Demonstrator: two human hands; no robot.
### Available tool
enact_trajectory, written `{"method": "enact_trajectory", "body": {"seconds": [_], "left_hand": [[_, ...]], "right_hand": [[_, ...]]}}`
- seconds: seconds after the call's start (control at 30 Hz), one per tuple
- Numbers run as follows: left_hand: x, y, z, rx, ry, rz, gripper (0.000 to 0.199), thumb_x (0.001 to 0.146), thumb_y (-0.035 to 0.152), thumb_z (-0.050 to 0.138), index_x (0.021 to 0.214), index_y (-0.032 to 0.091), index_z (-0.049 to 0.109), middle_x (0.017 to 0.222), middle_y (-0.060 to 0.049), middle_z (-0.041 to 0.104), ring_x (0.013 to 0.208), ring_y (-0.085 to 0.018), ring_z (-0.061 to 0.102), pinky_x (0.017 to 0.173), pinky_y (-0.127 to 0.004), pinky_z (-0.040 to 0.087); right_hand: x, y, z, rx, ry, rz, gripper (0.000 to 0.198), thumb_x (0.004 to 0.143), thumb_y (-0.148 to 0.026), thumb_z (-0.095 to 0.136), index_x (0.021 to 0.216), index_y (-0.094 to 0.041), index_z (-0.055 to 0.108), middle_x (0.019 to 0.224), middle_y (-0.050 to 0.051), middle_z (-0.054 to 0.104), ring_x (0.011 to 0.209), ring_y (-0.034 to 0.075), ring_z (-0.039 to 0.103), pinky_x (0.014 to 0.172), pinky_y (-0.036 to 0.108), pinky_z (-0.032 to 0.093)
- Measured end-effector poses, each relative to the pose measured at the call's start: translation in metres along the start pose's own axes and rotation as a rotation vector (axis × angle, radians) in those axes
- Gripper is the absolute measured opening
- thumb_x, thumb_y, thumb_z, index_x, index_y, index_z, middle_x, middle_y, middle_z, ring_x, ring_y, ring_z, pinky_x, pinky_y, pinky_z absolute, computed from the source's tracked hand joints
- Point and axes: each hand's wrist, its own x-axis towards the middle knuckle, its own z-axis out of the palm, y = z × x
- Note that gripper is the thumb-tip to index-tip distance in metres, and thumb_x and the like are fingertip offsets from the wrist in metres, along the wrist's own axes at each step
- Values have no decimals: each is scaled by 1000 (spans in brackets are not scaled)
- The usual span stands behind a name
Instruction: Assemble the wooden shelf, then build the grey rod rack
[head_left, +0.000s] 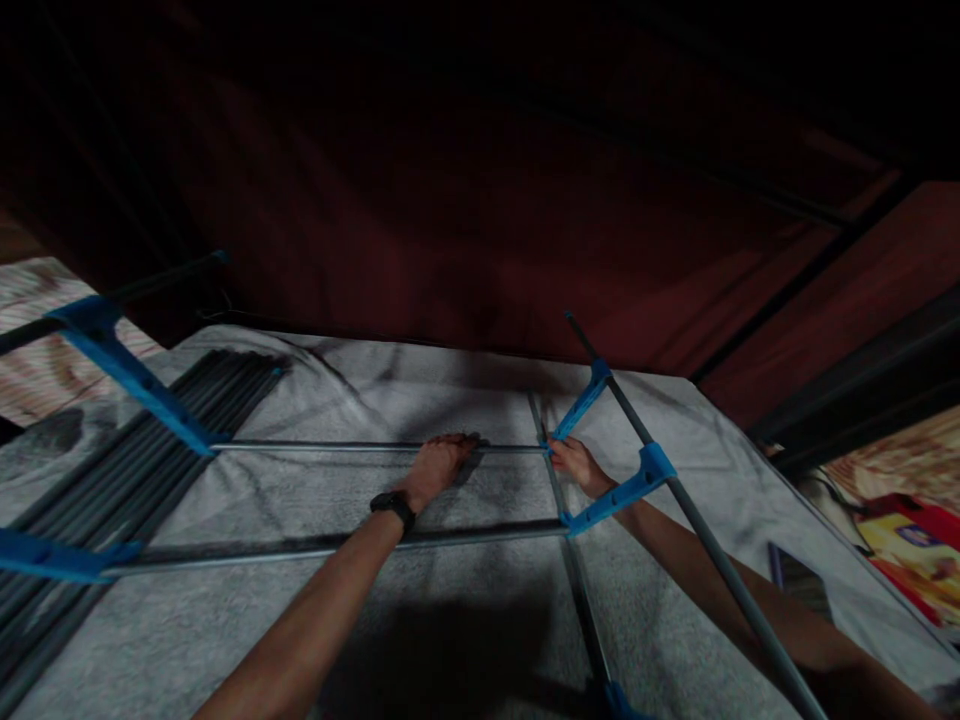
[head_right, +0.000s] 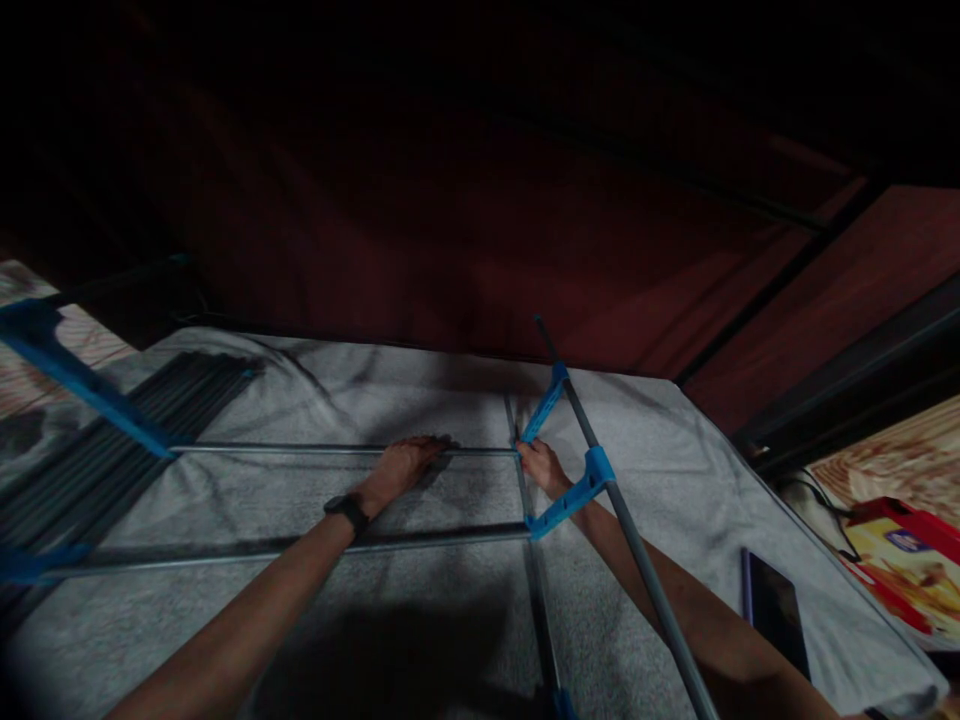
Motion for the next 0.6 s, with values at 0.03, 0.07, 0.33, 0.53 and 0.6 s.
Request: {"method": "enact_trajectory", "body": {"seconds": [0.03,0.07,0.33,0.53,0.6], "left_hand": [[0,-1,0,1,-1,3,39,98,18,44,131,26,64,119,-8,71,106,-21,68,96,-33,52],[0,-2,0,2,-1,7,40,98,19,44,132,27,63,120,-8,71,106,-21,68,95,-33,52],[1,-5,-5,-27,-23,-2,38,99,26,44,133,29,62,119,-6,71,105,-20,68,91,-28,51],[1,-6,2,-6,-32,-12,37,99,26,44,129,27,65,117,-8,72,102,-21,69,89,-30,53],[1,-6,2,-15,-19,-1,37,99,26,44,130,27,65,119,-8,71,105,-22,69,89,-31,53]], "right_hand": [[0,-1,-1,-12,-21,12,41,62,-57,76,74,-20,62,64,-1,59,67,18,57,67,34,48],[0,-1,-1,-24,-37,22,42,62,-58,76,74,-20,62,66,-1,60,68,18,57,68,35,48],[7,1,0,-74,-63,71,43,59,-58,77,72,-20,62,64,-1,60,67,17,58,70,35,49],[6,2,-1,-90,-58,92,41,60,-56,77,72,-20,63,66,0,61,68,17,59,70,34,51],[5,2,-1,-92,-58,91,39,62,-55,77,72,-20,62,66,-1,61,68,17,59,70,34,51]]}}
